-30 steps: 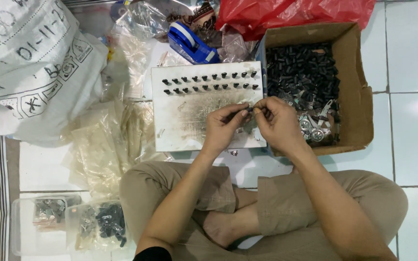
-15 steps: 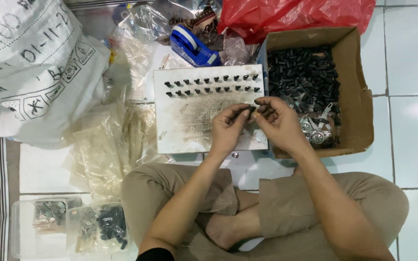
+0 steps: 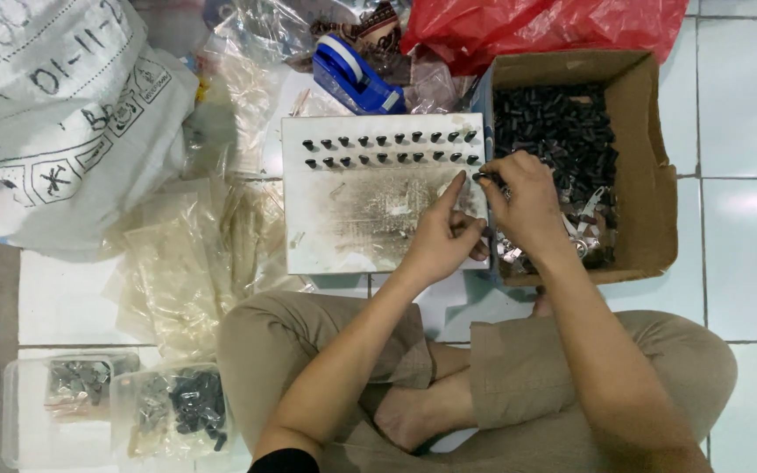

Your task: Assembling small black plastic components into a white template tray

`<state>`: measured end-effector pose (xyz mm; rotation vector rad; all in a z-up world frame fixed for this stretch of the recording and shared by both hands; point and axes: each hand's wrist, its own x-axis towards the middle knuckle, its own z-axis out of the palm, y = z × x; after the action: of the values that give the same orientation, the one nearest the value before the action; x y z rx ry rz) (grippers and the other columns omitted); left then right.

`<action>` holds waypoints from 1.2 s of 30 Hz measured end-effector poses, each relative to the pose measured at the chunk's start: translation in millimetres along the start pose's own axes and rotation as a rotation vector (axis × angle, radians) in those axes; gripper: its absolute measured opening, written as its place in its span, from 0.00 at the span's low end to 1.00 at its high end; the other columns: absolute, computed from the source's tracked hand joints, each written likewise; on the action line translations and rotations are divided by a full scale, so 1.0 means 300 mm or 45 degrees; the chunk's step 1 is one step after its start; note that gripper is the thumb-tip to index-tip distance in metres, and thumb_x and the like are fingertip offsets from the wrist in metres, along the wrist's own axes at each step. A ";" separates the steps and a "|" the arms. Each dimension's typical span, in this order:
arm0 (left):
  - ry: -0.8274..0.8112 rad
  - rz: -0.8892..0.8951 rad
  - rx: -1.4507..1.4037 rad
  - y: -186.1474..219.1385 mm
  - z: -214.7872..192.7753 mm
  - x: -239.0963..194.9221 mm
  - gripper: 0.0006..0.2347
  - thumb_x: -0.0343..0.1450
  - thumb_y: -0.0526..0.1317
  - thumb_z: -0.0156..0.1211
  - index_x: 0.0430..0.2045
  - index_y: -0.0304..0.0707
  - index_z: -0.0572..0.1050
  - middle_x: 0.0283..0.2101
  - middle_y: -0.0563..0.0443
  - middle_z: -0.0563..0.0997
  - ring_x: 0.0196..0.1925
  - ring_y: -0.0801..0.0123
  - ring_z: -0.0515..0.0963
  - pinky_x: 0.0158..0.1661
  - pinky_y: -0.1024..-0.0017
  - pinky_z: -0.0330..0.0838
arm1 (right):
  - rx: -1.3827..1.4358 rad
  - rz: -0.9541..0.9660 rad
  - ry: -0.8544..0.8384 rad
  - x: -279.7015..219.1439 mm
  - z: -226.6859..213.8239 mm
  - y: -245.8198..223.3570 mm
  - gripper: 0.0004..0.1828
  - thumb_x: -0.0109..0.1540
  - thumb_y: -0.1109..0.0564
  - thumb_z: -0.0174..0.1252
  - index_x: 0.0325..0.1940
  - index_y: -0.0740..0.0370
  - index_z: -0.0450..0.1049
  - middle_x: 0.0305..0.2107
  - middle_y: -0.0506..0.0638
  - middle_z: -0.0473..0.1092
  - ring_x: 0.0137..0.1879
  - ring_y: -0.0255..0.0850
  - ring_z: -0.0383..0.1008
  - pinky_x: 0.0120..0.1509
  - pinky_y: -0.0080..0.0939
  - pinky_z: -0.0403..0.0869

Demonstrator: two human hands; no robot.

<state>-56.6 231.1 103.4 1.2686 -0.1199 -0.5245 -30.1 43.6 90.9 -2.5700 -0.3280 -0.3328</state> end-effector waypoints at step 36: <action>-0.006 -0.043 -0.109 -0.092 -0.014 0.043 0.34 0.71 0.27 0.56 0.73 0.24 0.46 0.33 0.29 0.81 0.23 0.50 0.84 0.25 0.64 0.86 | 0.002 0.012 0.021 -0.002 0.026 -0.025 0.13 0.62 0.58 0.66 0.50 0.57 0.78 0.35 0.51 0.69 0.46 0.54 0.73 0.50 0.50 0.69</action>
<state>-52.4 223.7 74.0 1.1880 -0.0791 -0.5563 -31.4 53.7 87.7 -2.5654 -0.3099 -0.3500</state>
